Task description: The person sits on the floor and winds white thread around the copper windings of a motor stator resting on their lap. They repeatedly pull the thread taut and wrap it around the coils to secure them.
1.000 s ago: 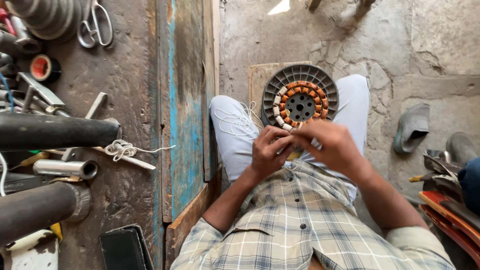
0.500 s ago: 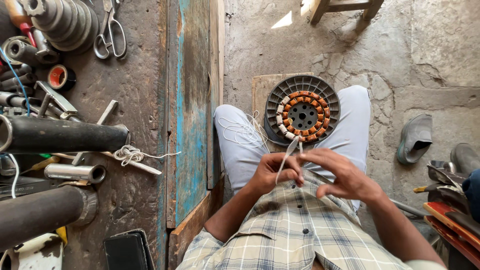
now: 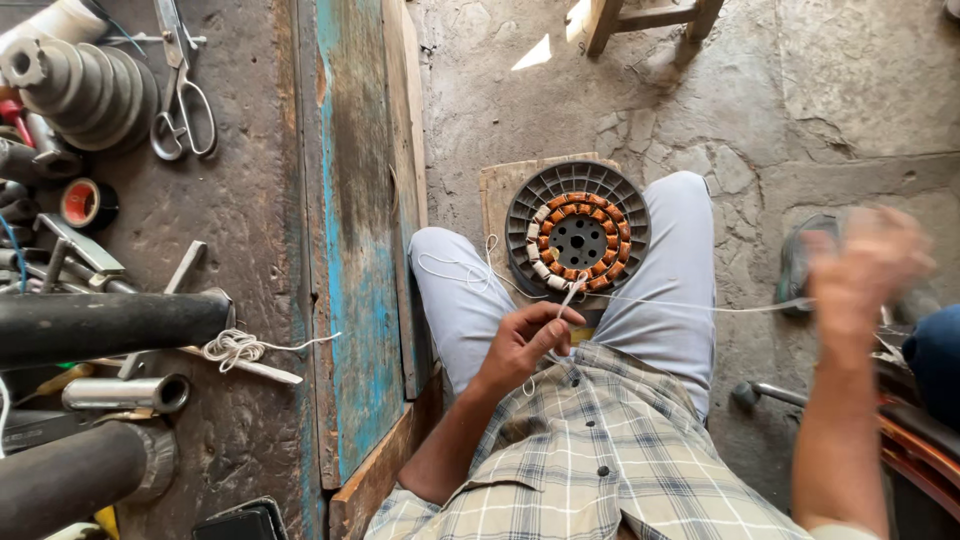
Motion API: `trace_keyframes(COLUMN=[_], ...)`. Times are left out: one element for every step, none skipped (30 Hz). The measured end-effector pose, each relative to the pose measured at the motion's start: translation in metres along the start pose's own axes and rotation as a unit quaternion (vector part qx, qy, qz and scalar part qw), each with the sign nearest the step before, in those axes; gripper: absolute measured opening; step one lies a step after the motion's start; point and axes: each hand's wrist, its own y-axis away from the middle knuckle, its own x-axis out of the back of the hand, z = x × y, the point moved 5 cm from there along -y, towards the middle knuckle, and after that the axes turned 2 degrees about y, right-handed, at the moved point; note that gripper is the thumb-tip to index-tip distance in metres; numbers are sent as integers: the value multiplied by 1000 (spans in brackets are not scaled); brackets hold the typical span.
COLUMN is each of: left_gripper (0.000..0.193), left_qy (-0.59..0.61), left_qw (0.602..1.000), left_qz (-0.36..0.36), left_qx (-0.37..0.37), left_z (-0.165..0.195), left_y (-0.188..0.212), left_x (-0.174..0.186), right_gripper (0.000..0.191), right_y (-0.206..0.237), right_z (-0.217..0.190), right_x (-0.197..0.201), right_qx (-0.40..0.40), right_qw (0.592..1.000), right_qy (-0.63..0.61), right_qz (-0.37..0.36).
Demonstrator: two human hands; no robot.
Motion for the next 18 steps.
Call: trace_keyframes(left_gripper=[26,27,27,28,28,28,28,28,27,27,26,26,25,25,24,24,24,24], left_qy=[14,26,26,27,27,19,12,6,10,15,21,11,2,-8,-12,-19,-23,-26], left_qw=[1000,999,999,999,999,999,1000,1000,1000,1000,1000,1000,1000,999,1000,999,999,999], left_qz=[-5,-9,-13,-17,-19,-14,-7,0,6,11,15,19,23,28,24,21,13,5], left_qx=[11,22,25,27,27,27,27,27,20,13,5,9,13,13,12,15,24,26], left_z=[-1,-1,0,2,4,6,9,10,12,13,13,12,11,10,9,9,8,8], left_y=[1,2,3,3,4,5,6,8,8,7,6,5,4,2,0,0,0,0], left_x=[-3,-5,-6,-8,-7,-5,-3,-1,1,3,4,4,4,3,2,1,-2,-5], right_gripper=[55,68,64,51,41,31,24,42,36,30,26,23,23,25,29,34,40,59], right_y=[9,19,38,57,64,69,75,47,25,0,-18,-31,-42,-48,-47,-41,-32,-17], right_z=[-48,-72,-102,-134,-140,-142,-136,-111,-80,-41,-8,15,24,28,25,4,-21,-56], right_x=[4,-21,-39,-27,-31,-36,-37,-19,-13,-7,-5,-4,0,3,2,0,-4,-25], right_qx=[183,118,123,249,221,196,172,194,177,124,52,14,-8,-12,11,36,59,64], right_qw=[970,963,919,798,769,734,692,694,748,814,877,930,968,988,989,985,981,970], right_qy=[-95,-212,-240,-466,-481,-493,-500,-625,-612,-563,-478,-368,-249,-153,-145,-166,-185,-138], right_qz=[127,-117,-288,-290,-358,-425,-491,-299,-185,-77,-14,1,5,8,20,13,-25,-188])
